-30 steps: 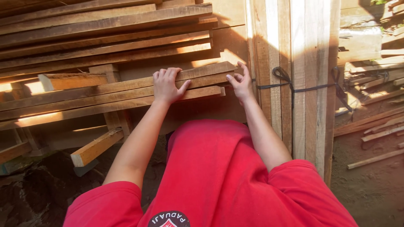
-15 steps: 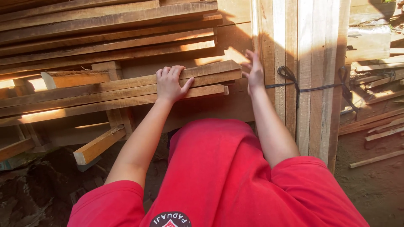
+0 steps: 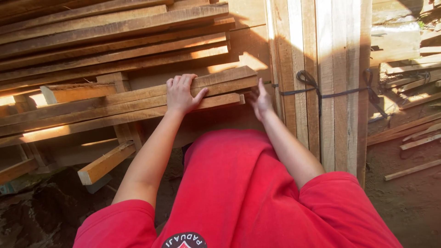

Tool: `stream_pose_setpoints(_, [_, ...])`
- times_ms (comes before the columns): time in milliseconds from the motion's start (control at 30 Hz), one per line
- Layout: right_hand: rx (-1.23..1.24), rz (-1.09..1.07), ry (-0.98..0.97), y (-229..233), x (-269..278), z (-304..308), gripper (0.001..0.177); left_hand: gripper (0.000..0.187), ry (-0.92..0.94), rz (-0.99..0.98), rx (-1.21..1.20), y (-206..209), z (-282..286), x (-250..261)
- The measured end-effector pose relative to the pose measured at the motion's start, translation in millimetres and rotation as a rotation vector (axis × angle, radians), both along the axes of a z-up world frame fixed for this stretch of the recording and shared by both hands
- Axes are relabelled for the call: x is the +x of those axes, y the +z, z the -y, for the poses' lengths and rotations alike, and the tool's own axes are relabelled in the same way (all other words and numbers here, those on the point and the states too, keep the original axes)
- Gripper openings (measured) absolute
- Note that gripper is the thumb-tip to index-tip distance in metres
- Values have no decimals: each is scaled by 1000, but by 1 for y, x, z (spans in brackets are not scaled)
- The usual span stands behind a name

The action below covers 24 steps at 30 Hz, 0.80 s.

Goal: Organizing and stacking wooden planks in a lumber storage area.

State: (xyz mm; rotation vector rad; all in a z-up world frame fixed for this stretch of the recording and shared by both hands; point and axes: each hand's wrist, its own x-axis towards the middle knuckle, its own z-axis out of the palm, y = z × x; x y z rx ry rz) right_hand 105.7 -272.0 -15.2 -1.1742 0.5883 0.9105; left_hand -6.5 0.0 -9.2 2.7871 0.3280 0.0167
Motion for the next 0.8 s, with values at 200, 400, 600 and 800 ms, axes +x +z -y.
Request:
stream_pose_setpoints(200, [83, 71, 84, -61, -27, 19, 89, 59, 11, -86, -56, 5, 1, 6])
stream_pose_setpoints(400, [26, 206, 17, -171, -49, 20, 60, 57, 25, -166, -96, 0, -7, 5])
stream_pose_setpoints(600, [-265, 305, 82, -116, -29, 25, 48, 54, 44, -148, -76, 0, -4, 5])
stream_pose_setpoints(800, [-266, 396, 186, -92, -24, 27, 41, 66, 1, -157, -64, 11, 1, 9])
